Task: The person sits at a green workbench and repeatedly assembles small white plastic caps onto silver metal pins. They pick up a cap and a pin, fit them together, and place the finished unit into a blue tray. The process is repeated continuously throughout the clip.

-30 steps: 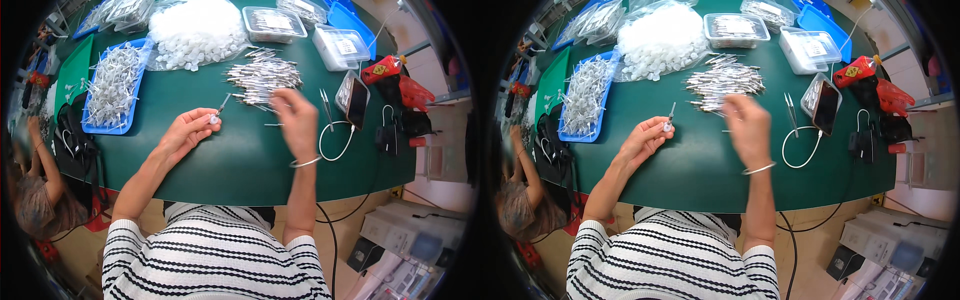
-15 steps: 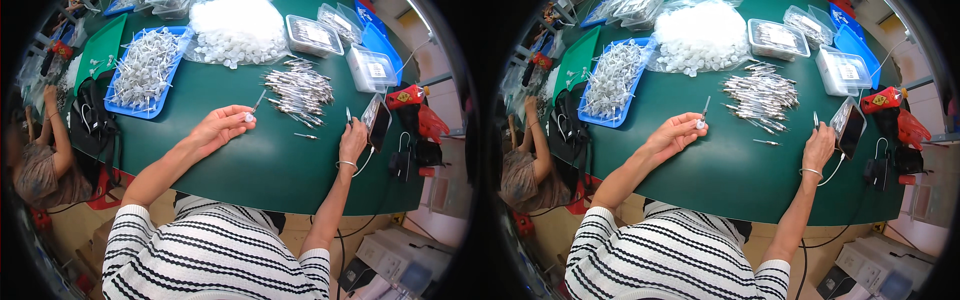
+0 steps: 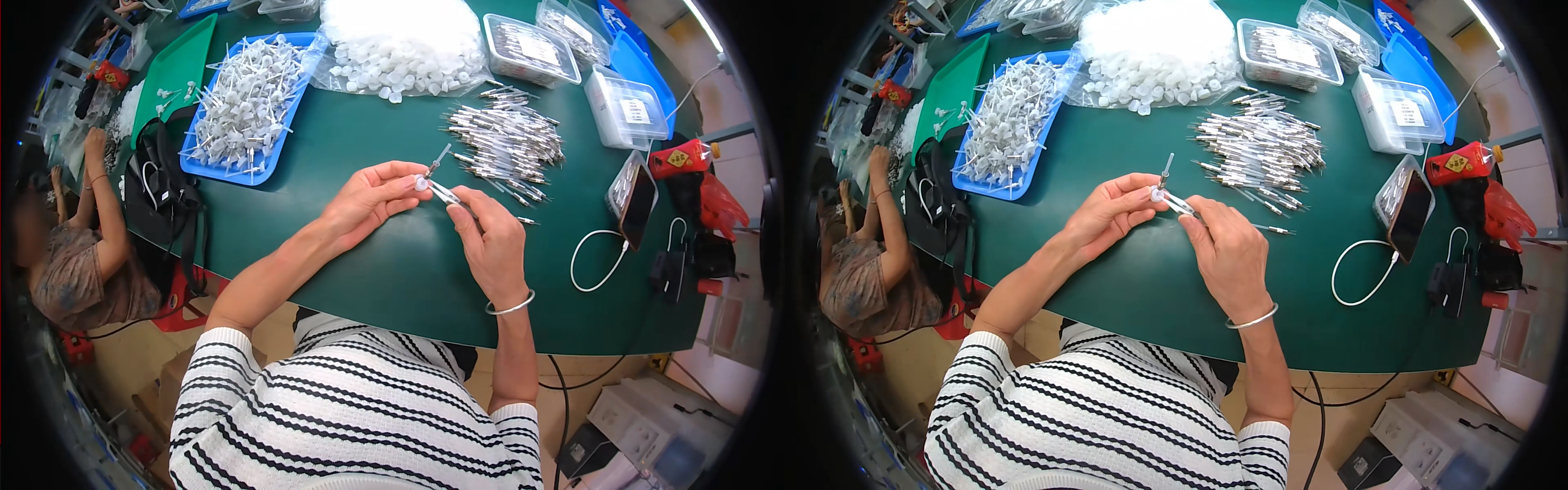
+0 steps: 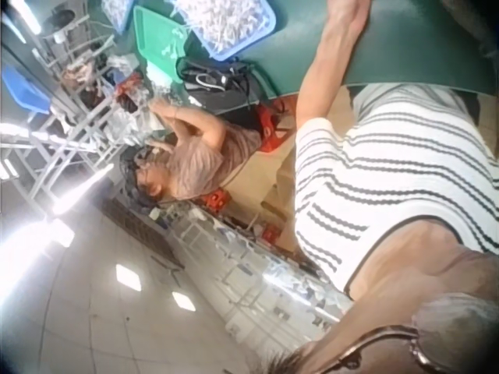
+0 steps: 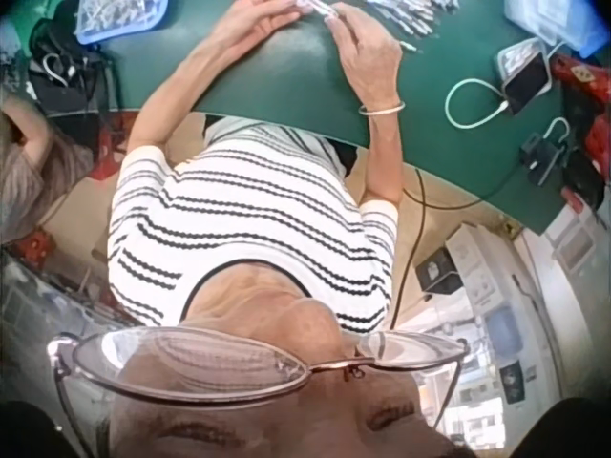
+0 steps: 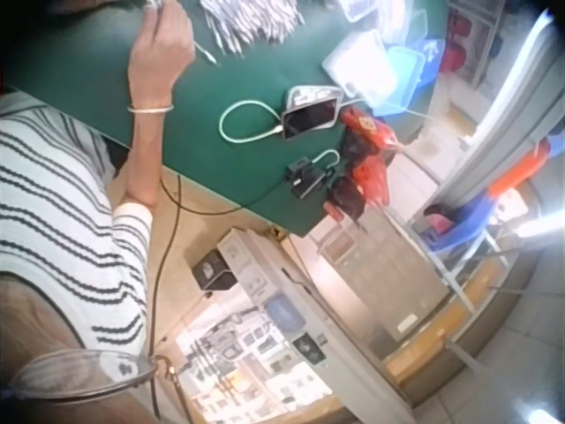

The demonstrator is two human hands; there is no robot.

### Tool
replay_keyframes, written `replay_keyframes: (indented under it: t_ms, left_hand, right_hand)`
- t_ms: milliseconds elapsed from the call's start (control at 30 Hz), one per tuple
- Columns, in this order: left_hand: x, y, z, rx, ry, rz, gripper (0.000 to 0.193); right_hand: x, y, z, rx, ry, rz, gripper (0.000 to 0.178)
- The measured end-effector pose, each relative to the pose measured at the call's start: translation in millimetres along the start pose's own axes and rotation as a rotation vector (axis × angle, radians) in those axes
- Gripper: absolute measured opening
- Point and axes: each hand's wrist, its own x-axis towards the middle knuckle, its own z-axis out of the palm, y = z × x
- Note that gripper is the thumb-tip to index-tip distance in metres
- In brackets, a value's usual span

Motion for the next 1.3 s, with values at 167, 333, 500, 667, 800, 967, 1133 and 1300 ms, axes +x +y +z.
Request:
replay_keyframes:
  t_ms: [167, 333, 500, 667, 800, 967, 1133, 1300]
  left_hand:
    - [-1.3, 0.5, 1.3, 0.054, -0.001, 0.006, 0.028]
    - [-0.3, -1.2, 1.6, 0.075, 0.003, 0.006, 0.028]
    - [-1.1, -0.1, 2.9, 0.077, -0.004, 0.001, 0.028]
    - [-0.2, -0.6, 2.0, 0.071, -0.008, -0.001, 0.028]
    - [0.2, -1.3, -0.1, 0.064, -0.015, 0.005, 0.028]
    - [-0.3, -1.2, 0.3, 0.062, -0.013, 0.005, 0.028]
    - [-0.5, -0.9, 1.8, 0.065, -0.014, 0.002, 0.027]
    - [-0.7, -0.8, 2.4, 0.054, -0.005, -0.006, 0.025]
  right_hand:
    - [1.3, 4.4, 1.0, -0.072, 0.018, -0.058, 0.017]
    - [1.6, 3.0, 1.6, -0.075, 0.014, -0.054, 0.015]
    - [2.0, 4.4, 3.1, -0.068, 0.021, -0.055, 0.014]
    - [1.1, 5.1, 3.9, -0.076, 0.039, -0.061, 0.014]
    - [0.4, 2.6, 1.0, -0.081, 0.031, -0.042, 0.015]
    - [0.5, 1.6, 0.8, -0.077, 0.038, -0.043, 0.015]
    - [1.1, 4.6, 3.9, -0.074, 0.061, -0.081, 0.014]
    - [1.0, 5.8, 4.7, -0.097, 0.072, -0.085, 0.013]
